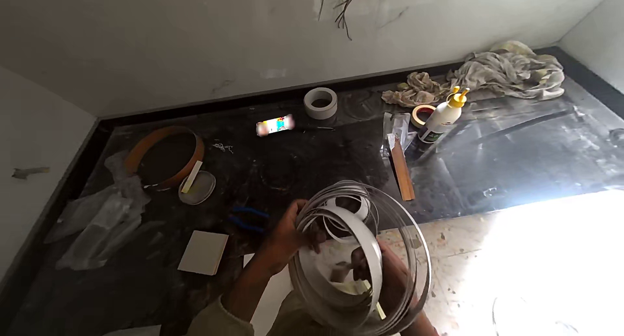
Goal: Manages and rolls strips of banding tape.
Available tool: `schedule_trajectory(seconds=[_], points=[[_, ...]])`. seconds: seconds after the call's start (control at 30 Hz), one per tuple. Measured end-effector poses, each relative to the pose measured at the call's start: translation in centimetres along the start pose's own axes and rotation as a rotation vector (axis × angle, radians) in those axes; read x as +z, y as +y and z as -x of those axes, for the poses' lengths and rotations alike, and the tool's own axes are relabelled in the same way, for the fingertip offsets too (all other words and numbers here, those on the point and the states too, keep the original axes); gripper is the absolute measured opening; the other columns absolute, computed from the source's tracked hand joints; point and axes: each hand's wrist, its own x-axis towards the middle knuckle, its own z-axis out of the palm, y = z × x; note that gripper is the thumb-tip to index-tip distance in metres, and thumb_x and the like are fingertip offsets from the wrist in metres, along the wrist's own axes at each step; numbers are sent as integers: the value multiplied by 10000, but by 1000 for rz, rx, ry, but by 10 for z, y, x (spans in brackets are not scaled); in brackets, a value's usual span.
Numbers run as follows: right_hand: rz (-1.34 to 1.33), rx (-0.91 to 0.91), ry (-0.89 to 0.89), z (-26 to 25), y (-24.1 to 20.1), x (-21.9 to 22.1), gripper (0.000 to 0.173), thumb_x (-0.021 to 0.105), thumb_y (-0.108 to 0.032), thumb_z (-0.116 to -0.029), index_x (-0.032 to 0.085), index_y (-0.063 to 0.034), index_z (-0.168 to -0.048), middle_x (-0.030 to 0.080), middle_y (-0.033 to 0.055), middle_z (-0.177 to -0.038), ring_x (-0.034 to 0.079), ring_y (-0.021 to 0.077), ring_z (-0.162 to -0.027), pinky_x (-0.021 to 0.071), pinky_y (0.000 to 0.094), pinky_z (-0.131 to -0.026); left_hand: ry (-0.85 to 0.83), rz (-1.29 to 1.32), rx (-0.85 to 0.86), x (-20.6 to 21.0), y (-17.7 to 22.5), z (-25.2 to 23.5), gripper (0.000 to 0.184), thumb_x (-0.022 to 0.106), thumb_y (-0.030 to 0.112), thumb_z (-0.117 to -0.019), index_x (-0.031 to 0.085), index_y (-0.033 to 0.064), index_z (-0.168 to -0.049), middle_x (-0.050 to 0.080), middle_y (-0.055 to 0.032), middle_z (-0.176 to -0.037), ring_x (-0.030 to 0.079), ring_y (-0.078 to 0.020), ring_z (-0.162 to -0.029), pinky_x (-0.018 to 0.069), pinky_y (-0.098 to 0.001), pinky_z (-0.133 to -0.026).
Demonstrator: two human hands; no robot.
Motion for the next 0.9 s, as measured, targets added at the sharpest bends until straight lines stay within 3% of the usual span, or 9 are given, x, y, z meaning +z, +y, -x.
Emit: schedule_trajectory(seconds=[0.1,0.13,0.2,0.27,0.37,0.43,0.6,0.7,0.9], points=[[96,44,6,3,8,-4,536,401,-437,-1070,657,14,-1204,747,78,-1017,695,130,-817,592,311,-748,102,40,-62,-7,-6,3,289,653,31,-929,598,64,-1211,598,-39,-675,580,-132,-506,571,-297,-528],[203,7,109,-1,10,-6,464,406,-371,-1091,663,5,-1184,746,54,-985,690,104,-793,588,283,-713,140,99,-80,-9,-5,5,204,603,40,-964,647,79,-1160,538,-2,-619,518,-97,-466,536,-270,-493],[572,-65,382,-15,21,-16,327,515,-256,-1054,678,2,-1170,713,47,-971,671,110,-811,570,288,-703,187,189,-70,-18,-5,8,210,558,59,-991,676,78,-1164,491,20,-585,467,-70,-439,503,-248,-464],[882,-38,542,-31,29,-27,376,683,-265,-967,642,32,-1194,665,164,-1078,669,261,-954,570,451,-831,227,207,-50,-26,-6,10,227,535,58,-1005,654,63,-1198,477,14,-589,449,-65,-429,480,-232,-443],[1000,91,579,-58,47,-37,650,829,-323,-837,547,32,-1303,600,252,-1211,649,382,-1031,550,567,-857,263,207,-59,-38,-7,11,245,508,58,-1028,622,48,-1244,455,8,-596,430,-64,-425,456,-223,-426],[1023,86,489,-63,57,-36,574,771,-298,-890,577,19,-1327,617,245,-1249,655,381,-1081,548,569,-902,249,252,-86,-45,-10,14,219,487,67,-1043,616,54,-1219,468,9,-610,438,-60,-429,459,-215,-429],[751,19,214,-40,45,-8,372,648,-225,-974,601,12,-1258,706,86,-1049,693,146,-955,583,348,-881,256,325,-116,-54,-27,11,181,465,130,-1062,617,88,-972,476,32,-584,451,-54,-441,461,-214,-451],[451,57,183,-29,44,6,444,675,-206,-982,541,42,-1325,708,90,-1085,714,126,-947,619,307,-853,306,282,-197,-52,-46,-2,144,446,141,-1089,555,48,-1072,582,-40,-723,577,-119,-560,537,-259,-526],[576,-31,152,-28,32,6,402,678,-244,-968,624,19,-1267,726,65,-1098,690,70,-1020,575,272,-940,389,176,-261,-29,-70,-13,202,560,122,-1044,522,30,-1220,663,-68,-844,681,-156,-703,604,-314,-620]])
